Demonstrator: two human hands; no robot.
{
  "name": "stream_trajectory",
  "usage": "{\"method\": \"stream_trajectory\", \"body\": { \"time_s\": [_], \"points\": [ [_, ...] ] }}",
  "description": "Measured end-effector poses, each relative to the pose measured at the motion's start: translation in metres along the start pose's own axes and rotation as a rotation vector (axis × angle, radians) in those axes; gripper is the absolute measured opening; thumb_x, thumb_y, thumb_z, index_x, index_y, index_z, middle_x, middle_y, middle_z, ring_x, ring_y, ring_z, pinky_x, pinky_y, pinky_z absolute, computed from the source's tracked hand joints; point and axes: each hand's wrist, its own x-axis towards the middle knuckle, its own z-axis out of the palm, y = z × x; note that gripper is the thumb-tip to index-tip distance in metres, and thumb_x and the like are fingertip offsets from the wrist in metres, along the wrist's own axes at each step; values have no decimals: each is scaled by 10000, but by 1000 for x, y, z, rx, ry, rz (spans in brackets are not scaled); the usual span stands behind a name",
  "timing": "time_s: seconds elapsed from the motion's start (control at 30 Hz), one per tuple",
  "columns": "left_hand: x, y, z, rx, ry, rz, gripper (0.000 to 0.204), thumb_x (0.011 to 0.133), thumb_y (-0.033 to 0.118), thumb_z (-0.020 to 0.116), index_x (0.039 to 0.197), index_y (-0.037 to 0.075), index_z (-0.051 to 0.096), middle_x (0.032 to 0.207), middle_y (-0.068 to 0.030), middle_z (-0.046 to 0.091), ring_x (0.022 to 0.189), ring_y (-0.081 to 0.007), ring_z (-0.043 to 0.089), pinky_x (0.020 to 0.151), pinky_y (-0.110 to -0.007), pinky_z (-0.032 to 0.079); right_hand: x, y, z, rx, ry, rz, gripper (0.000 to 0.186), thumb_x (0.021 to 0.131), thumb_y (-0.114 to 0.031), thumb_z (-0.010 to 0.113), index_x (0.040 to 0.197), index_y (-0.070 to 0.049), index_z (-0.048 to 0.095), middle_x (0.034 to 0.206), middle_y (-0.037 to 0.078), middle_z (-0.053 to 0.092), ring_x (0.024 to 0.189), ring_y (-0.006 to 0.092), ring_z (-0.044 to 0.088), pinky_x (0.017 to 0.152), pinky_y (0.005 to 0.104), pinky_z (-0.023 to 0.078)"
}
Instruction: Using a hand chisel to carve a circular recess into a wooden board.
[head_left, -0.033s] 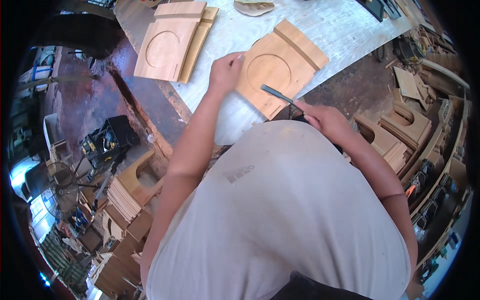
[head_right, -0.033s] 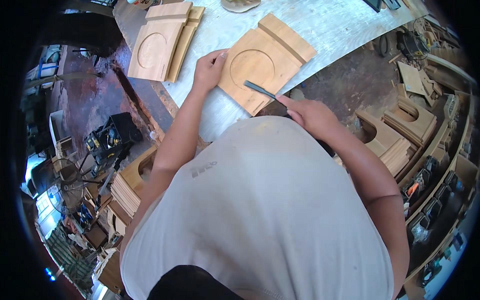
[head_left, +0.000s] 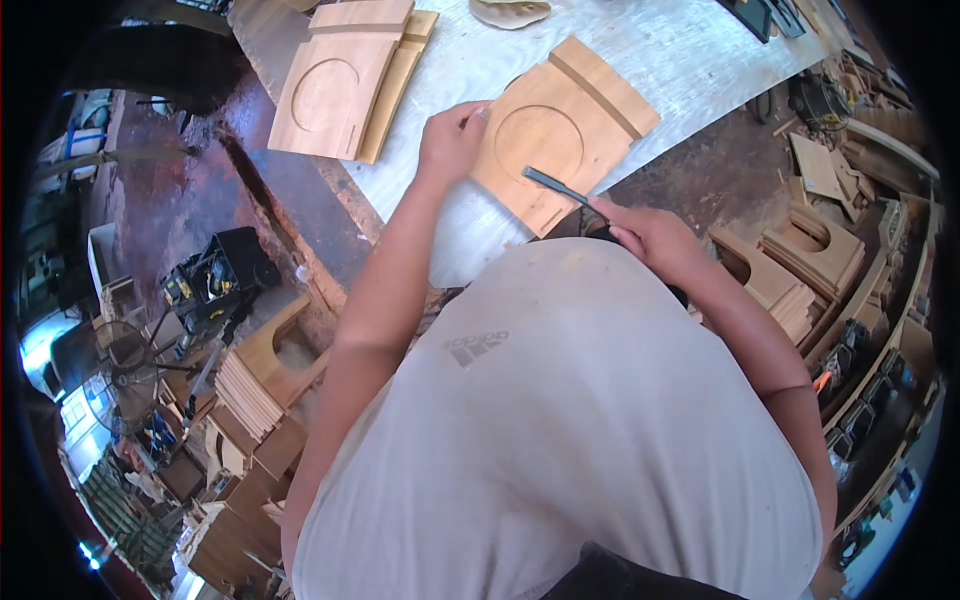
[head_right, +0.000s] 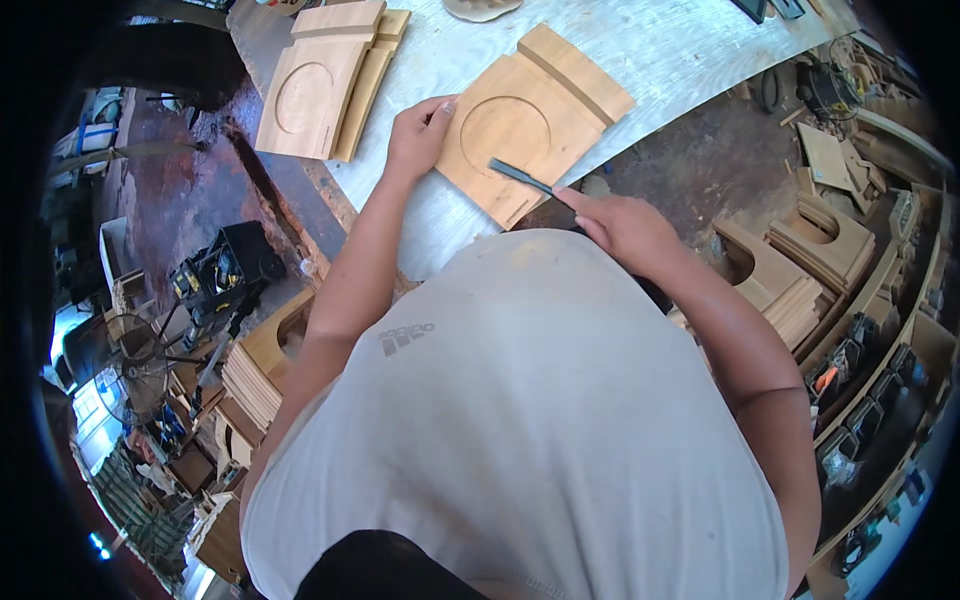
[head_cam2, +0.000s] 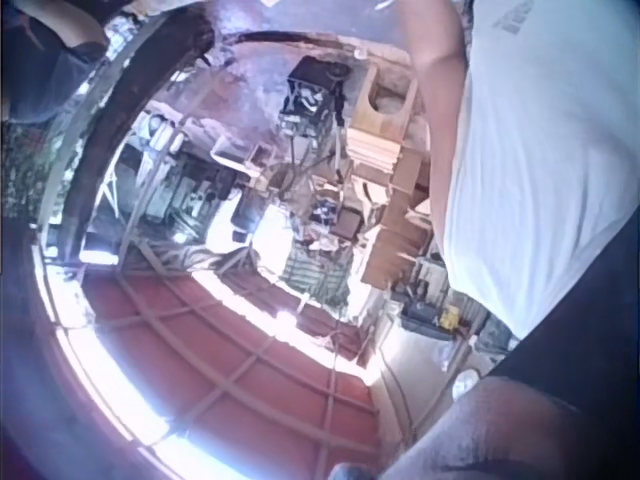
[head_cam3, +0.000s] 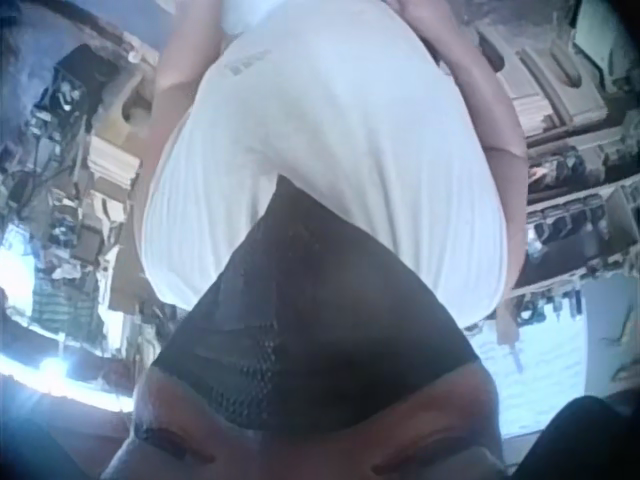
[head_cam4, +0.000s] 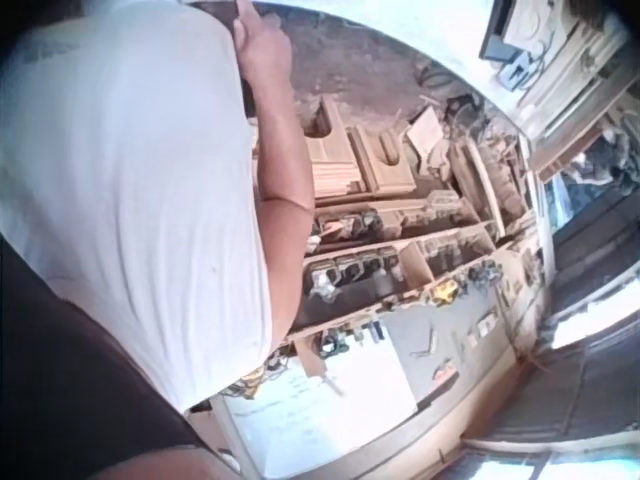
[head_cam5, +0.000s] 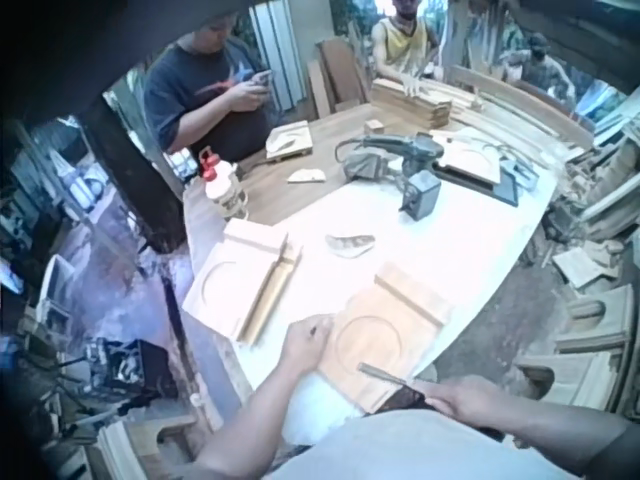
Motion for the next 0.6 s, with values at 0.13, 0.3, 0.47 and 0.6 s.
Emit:
{"method": "stream_trajectory", "body": {
  "time_s": [0.13,0.3,0.47,0.6],
  "points": [
    [2,-1,-2,-43,-40,-42,284,1022,200,588,1205,38,734,1014,-101,772,902,-110,685,833,-276,530,6,6,-5,-68,-61,-11,460,1022,-256,531,1481,-253,496,888,179,665,842,389,641,740,505,509],
    [2,4,1,-79,-29,-84,259,989,183,609,1169,64,754,960,-116,775,841,-140,699,791,-289,532,4,-4,-10,-25,-76,25,447,1030,-274,529,1476,-287,503,841,182,629,817,398,633,740,504,510],
    [2,3,3,-50,-22,-66,265,985,196,611,1169,72,755,968,-127,775,849,-168,712,799,-304,536,3,-10,-10,-22,-89,101,430,1039,-290,525,1469,-302,514,849,181,627,809,399,636,739,501,513],
    [2,2,3,-59,-26,-64,271,986,205,601,1165,73,756,983,-138,774,865,-184,723,805,-315,541,7,-9,-7,4,-95,95,435,1023,-186,566,1457,-215,549,854,188,604,789,350,626,733,432,495]
  ]
}}
